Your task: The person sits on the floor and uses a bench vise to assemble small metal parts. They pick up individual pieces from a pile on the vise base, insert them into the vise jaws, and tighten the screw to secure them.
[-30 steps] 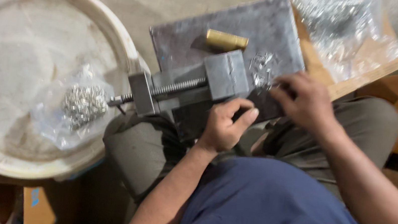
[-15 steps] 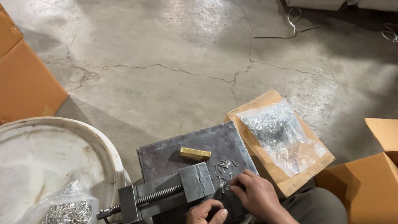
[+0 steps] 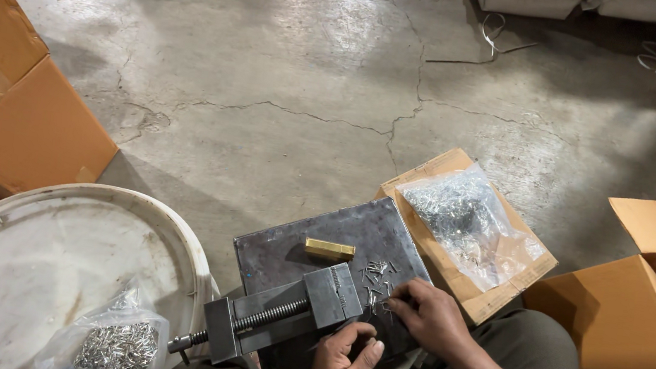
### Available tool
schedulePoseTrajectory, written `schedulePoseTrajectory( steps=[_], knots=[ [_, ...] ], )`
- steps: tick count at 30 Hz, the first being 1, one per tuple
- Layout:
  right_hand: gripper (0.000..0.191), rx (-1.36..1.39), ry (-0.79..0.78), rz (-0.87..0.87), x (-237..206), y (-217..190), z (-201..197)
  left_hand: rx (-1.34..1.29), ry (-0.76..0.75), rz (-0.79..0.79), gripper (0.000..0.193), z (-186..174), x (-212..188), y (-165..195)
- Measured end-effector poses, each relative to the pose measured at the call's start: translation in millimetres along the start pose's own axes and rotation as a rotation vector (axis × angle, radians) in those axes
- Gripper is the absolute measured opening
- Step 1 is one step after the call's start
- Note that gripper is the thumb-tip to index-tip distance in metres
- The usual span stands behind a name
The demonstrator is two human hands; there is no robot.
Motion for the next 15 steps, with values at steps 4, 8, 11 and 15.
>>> schedulePoseTrajectory(
  steps=[4,8,11,15],
  knots=[
    [0.018,0.035,0.021,-0.067,-1.4,-0.4,2.6,-0.023,-0.002,-0.030,0.018,-0.1,-0.8,-4.3],
    [0.018,0.041,0.016,-0.142,-4.6,-0.9,5.4,-0.085,-0.007,-0.118,0.024,1.8,0.8,-16.8],
    [0.016,0.080,0.021,-0.200,-10.0,-2.1,5.8,-0.049,-0.010,0.003,0.027,1.7,0.6,-12.1],
    [0.015,0.131,0.022,-0.363,-19.9,-17.8,4.4,-0.015,0.021,-0.047,0.035,0.9,1.2,-8.2]
  ],
)
Point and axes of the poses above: each hand's wrist, its own x-axis towards the middle knuckle, its own z-axis out of the palm, y = z × x, the point moved 7 cm from there along x, towards the middle knuckle, and after that the axes turned 6 degrees about -z, right-handed, at the moved point
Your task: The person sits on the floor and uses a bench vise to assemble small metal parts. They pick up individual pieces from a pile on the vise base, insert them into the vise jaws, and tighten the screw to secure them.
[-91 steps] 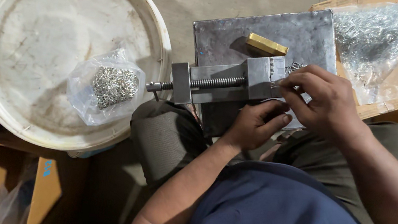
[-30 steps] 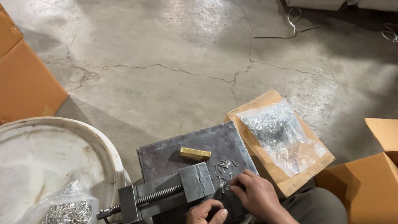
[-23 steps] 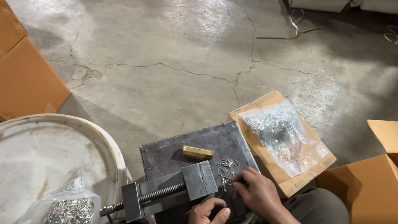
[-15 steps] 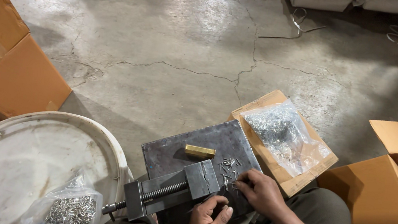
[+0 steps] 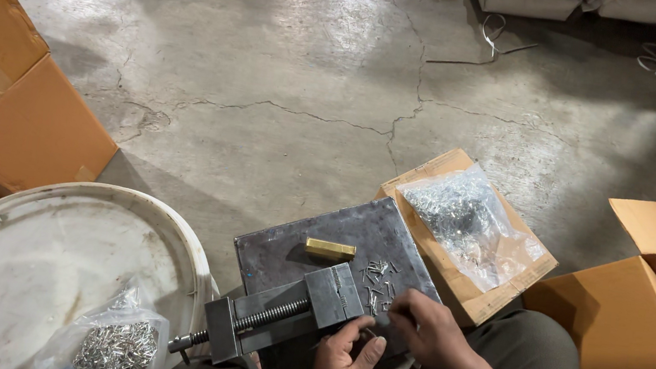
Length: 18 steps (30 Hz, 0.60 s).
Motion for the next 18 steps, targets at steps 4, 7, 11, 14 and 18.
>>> schedulePoseTrajectory(
  steps=[4,7,11,14,18],
  knots=[
    [0.024,-0.069,-0.044,-0.375,-6.7,-34.2,-0.2,0.125,0.021,0.074,0.030,0.0,0.6,18.0],
    [0.032,-0.094,-0.044,-0.477,-12.1,-38.1,5.3,0.242,0.100,0.273,0.024,-3.4,-5.1,28.6],
    [0.023,0.022,-0.053,-0.181,-21.1,-12.7,14.7,0.116,-0.008,0.206,0.018,-4.9,-6.5,7.8],
    [0.019,0.063,-0.064,-0.128,-30.8,-13.5,17.6,0.020,-0.048,0.126,0.029,-7.7,-11.3,1.5],
    [0.015,0.217,-0.173,0.016,-28.9,-6.4,19.0,-0.075,-0.120,0.128,0.038,-4.7,-18.6,15.3]
  ],
)
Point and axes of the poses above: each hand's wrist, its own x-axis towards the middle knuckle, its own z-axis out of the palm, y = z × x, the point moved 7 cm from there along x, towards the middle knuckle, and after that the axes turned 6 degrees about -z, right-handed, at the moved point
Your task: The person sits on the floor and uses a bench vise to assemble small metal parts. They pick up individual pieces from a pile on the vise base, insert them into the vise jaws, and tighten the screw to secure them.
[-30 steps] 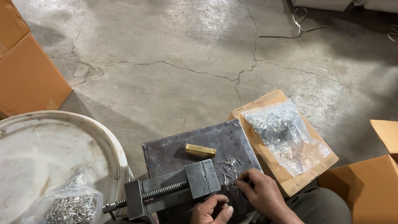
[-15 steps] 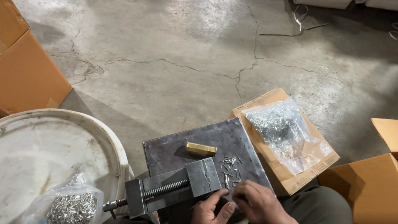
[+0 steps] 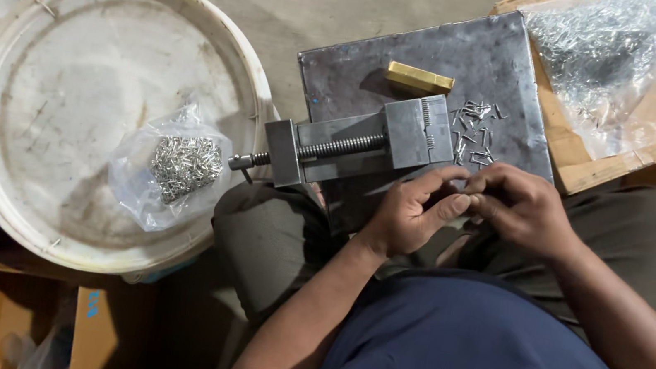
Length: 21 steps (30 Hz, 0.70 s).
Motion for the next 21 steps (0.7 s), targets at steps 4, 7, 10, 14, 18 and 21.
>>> schedulePoseTrajectory(
  steps=[4,7,10,14,18,21],
  knots=[
    [0.017,0.594,-0.069,0.321,-8.3,25.5,8.3,0.085,0.071,0.088,0.025,-1.8,-1.3,8.1],
    [0.018,0.700,-0.038,0.396,-17.9,37.0,15.1,0.103,0.082,0.044,0.016,-1.0,-2.0,-2.3],
    [0.016,0.883,0.051,0.446,-21.5,42.4,19.4,0.113,0.100,0.018,0.014,-1.8,-2.9,-7.2],
    [0.015,0.788,0.108,0.397,-17.1,35.6,9.5,0.093,0.134,-0.006,0.015,-3.7,-0.9,-4.9],
    [0.019,0.334,0.123,0.287,-13.4,19.0,-1.0,0.125,0.162,0.047,0.015,-2.6,-1.1,1.9],
    [0.028,-0.003,0.131,0.119,-9.1,-0.7,-5.5,0.160,0.175,0.015,0.015,-2.3,-1.5,0.4]
  ],
)
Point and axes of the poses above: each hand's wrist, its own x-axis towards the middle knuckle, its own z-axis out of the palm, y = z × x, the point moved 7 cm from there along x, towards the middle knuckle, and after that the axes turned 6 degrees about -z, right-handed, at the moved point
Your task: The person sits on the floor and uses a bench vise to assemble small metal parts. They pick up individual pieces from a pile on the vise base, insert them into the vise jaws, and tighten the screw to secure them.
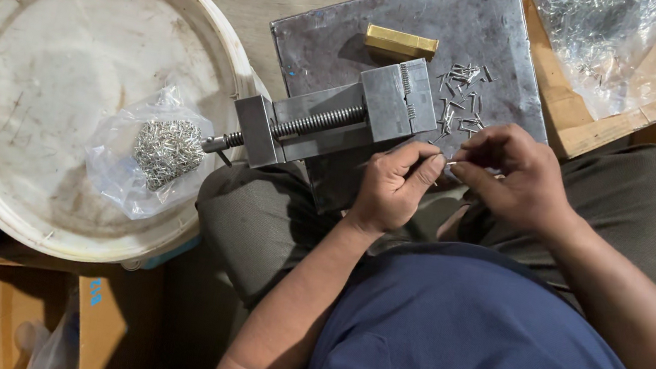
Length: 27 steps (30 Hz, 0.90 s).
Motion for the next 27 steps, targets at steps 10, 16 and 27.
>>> schedulePoseTrajectory(
  steps=[10,16,27],
  knots=[
    [0.024,0.038,0.039,0.003,4.0,-11.3,3.1,-0.015,-0.035,0.013,0.016,0.0,0.9,2.8],
    [0.011,0.381,-0.083,0.096,6.1,1.1,15.5,-0.092,0.002,0.042,0.017,-6.3,-2.8,-1.4],
    [0.013,-0.254,-0.039,-0.404,53.7,-78.0,5.3,-0.480,0.013,-0.131,0.020,-7.1,-10.2,-27.0]
  ],
)
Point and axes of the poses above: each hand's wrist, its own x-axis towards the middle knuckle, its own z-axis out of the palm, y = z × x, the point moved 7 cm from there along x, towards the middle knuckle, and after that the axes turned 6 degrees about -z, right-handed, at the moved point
